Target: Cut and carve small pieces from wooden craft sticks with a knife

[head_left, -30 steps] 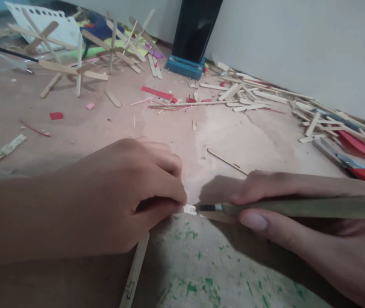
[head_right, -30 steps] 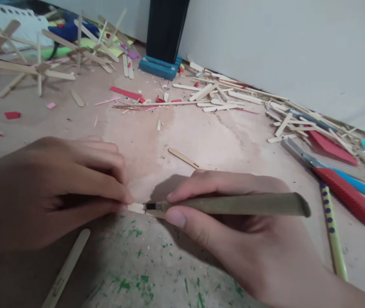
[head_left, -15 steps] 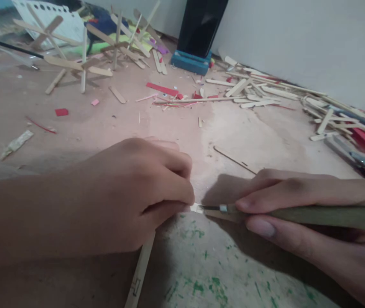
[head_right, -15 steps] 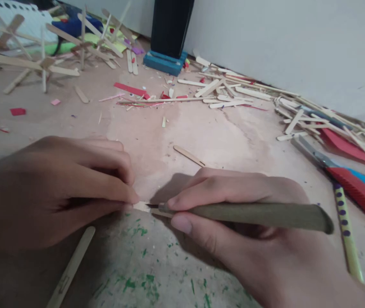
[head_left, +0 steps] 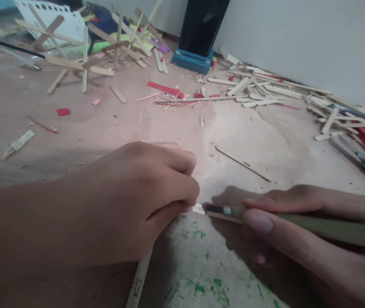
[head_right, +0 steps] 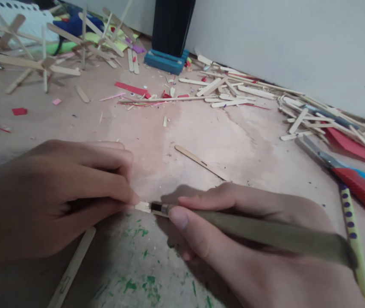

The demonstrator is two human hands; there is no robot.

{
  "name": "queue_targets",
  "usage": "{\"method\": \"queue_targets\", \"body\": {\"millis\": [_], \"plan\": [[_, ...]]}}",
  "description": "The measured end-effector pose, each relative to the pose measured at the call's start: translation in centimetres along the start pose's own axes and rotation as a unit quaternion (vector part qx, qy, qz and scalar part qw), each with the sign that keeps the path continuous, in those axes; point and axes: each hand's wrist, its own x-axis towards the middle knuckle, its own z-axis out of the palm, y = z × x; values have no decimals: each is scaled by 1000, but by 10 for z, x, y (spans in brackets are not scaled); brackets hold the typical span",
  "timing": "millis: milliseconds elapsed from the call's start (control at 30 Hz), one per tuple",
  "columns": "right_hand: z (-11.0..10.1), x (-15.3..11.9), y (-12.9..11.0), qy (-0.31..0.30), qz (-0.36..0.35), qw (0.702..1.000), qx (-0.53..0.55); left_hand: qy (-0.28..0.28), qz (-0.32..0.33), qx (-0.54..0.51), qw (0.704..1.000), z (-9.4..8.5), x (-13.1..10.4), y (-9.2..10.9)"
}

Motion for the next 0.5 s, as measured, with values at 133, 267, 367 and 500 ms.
{"method": "queue_targets", "body": {"millis": [133, 267, 367, 500], "plan": [[5, -1, 1, -28, 36, 998, 37, 6, 3, 0, 1000, 0, -1, 0], [11, -1, -4, 5, -5, 999, 41, 4, 1, 0, 1000, 1, -1, 1], [14, -2, -8, 32, -33, 999, 0, 3, -1, 2, 1000, 1, 0, 2], [17, -2, -10, 37, -60, 997, -3, 3, 2, 11, 1000, -1, 0, 3]]}}
